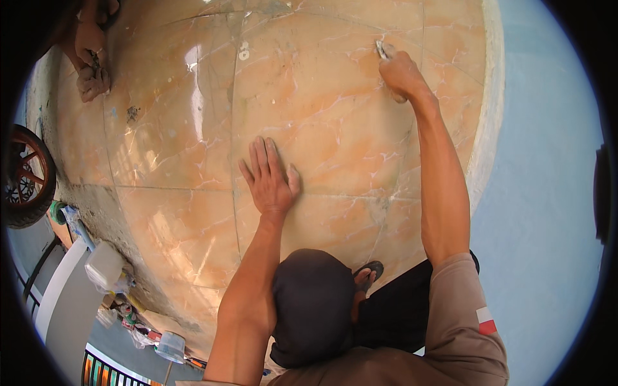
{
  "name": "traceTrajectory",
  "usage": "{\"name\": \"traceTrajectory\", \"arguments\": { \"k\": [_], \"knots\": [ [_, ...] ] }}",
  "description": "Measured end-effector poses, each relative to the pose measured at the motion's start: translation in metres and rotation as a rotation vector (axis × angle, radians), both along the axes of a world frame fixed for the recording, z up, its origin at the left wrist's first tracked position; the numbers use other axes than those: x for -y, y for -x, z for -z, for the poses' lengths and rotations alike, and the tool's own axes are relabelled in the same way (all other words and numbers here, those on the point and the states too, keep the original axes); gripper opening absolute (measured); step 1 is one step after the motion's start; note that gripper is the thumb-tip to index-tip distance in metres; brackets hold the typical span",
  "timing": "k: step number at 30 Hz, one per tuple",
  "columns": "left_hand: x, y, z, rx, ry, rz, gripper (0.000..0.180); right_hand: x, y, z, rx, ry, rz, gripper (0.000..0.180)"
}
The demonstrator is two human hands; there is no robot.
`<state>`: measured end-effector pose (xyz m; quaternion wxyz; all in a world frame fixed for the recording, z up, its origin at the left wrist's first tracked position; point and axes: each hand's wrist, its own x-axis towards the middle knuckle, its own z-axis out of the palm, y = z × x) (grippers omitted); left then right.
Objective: The person uses a grout float to spread grout into the joints between beige floor tiles. They repeatedly press and drag the float across the tile surface to fill the gaps, while occasionally using their left hand to wipe or smooth the area.
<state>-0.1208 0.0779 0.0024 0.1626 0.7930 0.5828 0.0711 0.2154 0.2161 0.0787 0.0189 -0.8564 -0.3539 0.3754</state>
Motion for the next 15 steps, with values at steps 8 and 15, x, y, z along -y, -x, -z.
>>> {"name": "traceTrajectory", "arguments": {
  "k": [8, 15],
  "knots": [
    [0.0, 0.001, 0.002, -0.007, 0.016, -0.039, 0.079, 0.015, 0.015, 0.011, 0.16, -0.098, -0.125, 0.046],
    [0.002, -0.002, 0.005, -0.005, 0.025, -0.012, 0.081, 0.024, 0.019, 0.032, 0.134, -0.179, -0.054, 0.053]
  ]
}}
